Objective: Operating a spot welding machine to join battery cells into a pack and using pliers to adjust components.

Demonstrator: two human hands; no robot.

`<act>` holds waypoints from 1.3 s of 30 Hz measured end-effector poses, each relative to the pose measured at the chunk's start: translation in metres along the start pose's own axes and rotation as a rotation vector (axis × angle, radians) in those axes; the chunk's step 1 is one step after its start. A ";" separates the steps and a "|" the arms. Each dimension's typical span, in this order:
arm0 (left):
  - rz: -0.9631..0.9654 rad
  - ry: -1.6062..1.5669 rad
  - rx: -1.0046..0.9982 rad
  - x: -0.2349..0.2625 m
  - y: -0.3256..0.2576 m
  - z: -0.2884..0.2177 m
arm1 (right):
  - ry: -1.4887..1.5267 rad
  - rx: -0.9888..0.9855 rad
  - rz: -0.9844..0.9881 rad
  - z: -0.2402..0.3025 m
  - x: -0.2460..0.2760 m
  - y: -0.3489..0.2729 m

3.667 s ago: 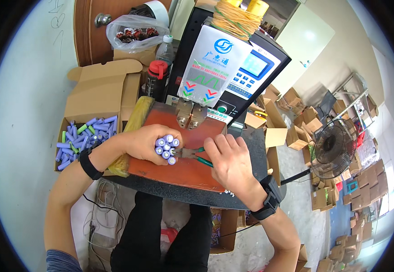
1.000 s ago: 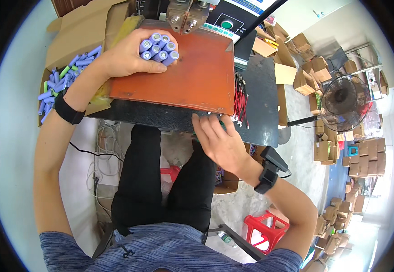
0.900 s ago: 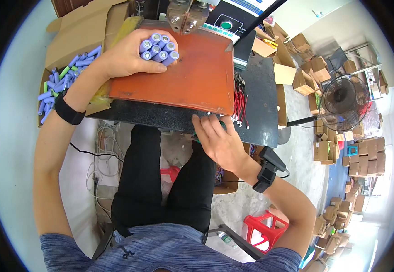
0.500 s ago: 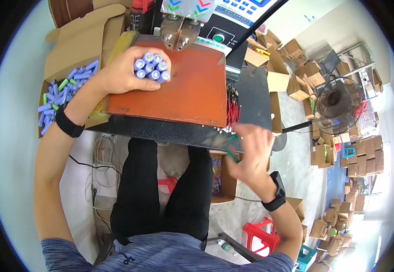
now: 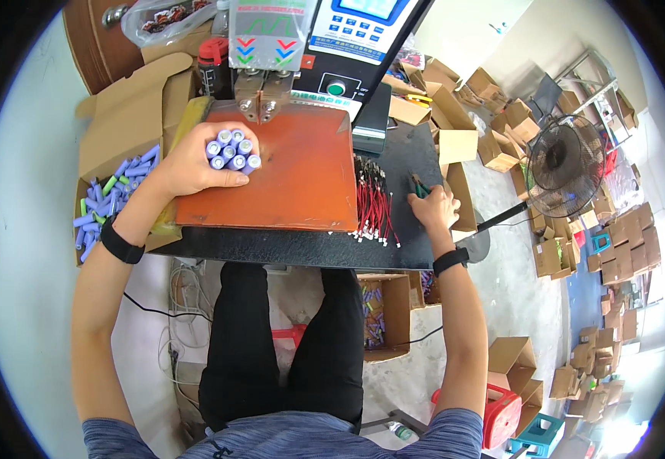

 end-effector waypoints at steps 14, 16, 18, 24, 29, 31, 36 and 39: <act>-0.026 0.103 -0.015 -0.001 -0.001 -0.007 | 0.214 0.446 -0.158 0.004 0.026 -0.038; -0.058 0.104 -0.046 -0.003 0.001 -0.008 | 0.452 0.606 0.018 0.005 0.027 -0.056; -0.109 0.072 -0.013 -0.005 0.000 -0.012 | 0.480 0.580 0.209 -0.002 0.015 -0.060; -0.074 0.139 -0.037 -0.004 0.002 -0.010 | 0.261 0.469 0.252 0.015 0.017 -0.069; -0.068 0.171 -0.003 -0.002 0.000 -0.008 | 0.123 0.367 0.258 0.018 0.005 -0.057; -0.073 0.130 0.019 -0.003 -0.002 -0.006 | 0.143 0.353 0.239 0.016 0.001 -0.054; -0.089 0.091 0.047 -0.002 -0.004 -0.002 | 0.365 0.372 0.200 -0.001 -0.001 -0.050; -0.119 0.034 0.067 0.001 -0.004 0.004 | 0.641 0.373 0.150 -0.012 -0.001 -0.065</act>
Point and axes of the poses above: each hand's wrist, its own y-axis towards the middle knuckle, its own x-axis out of the back of the hand, z = x × y, the point moved 3 cm from there along y, towards the middle knuckle, and after that the axes turned 5 degrees about z, right-handed, at the moved point
